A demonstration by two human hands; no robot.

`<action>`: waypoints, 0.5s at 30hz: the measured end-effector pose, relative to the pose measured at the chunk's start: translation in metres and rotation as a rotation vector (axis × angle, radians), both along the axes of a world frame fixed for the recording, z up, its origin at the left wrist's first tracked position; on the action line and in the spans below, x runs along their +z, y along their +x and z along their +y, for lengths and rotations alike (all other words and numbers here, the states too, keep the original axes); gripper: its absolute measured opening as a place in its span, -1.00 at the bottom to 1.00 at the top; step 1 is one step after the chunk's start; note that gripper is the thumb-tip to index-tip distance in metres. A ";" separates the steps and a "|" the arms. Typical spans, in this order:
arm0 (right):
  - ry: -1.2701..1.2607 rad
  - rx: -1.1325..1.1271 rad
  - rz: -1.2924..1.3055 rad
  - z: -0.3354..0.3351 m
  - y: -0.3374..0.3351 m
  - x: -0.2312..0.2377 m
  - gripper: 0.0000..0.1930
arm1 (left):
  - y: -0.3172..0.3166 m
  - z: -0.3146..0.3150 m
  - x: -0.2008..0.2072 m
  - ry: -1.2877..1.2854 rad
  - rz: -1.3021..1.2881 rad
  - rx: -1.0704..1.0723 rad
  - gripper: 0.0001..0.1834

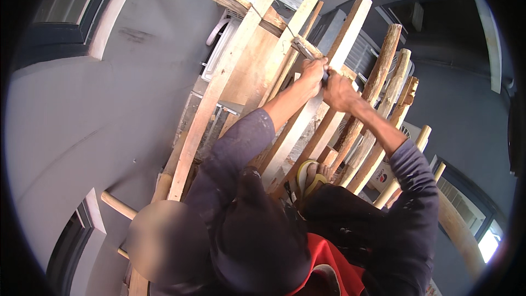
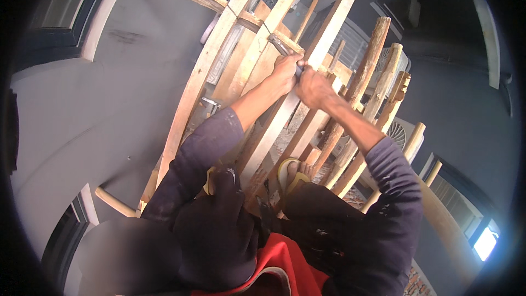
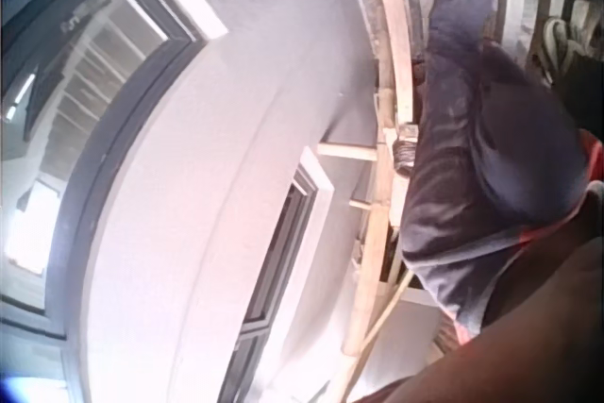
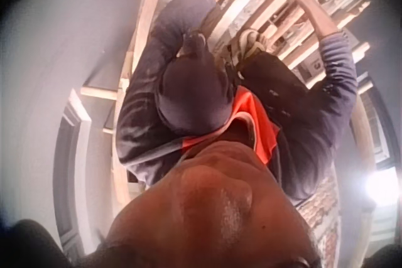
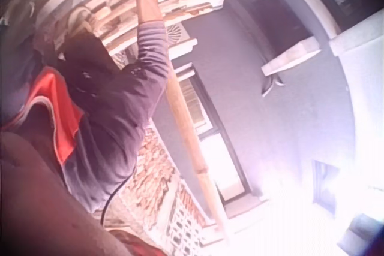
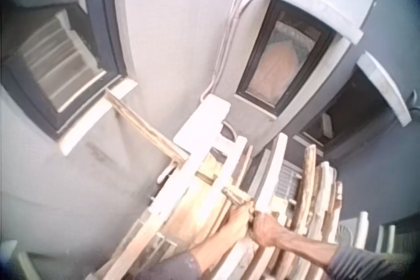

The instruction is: The person is assembling a wooden structure using planks and metal wire. They secure the wooden pieces together by wrapping wire around them and twisting it tight with pliers. The person works on a wooden frame, adding and fastening various planks to create a larger assembly.

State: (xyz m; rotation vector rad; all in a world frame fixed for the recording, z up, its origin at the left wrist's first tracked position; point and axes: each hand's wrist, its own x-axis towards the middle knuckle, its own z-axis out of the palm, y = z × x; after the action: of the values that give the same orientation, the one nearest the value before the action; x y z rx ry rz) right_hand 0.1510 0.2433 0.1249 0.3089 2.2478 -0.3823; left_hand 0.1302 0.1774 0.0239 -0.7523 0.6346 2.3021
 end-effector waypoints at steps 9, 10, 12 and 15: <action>0.428 0.468 0.178 -0.015 0.000 0.014 -0.44 | -0.027 0.005 0.008 0.087 -0.322 0.079 -0.67; 0.446 0.479 0.200 -0.019 0.004 0.013 -0.40 | -0.026 0.005 -0.004 0.126 -0.294 0.066 -0.67; 0.480 0.500 0.245 -0.027 0.014 0.015 -0.32 | -0.031 0.004 -0.011 0.146 -0.242 0.012 -0.66; -0.045 0.054 -0.071 -0.013 -0.007 0.039 -0.18 | -0.026 -0.015 0.002 0.087 -0.236 -0.060 -0.67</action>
State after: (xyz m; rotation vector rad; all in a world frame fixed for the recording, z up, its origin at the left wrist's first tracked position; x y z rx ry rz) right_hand 0.1438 0.2299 0.1638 0.2344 2.1704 -0.3866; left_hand 0.1046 0.1621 0.0263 -0.9328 0.4402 2.1296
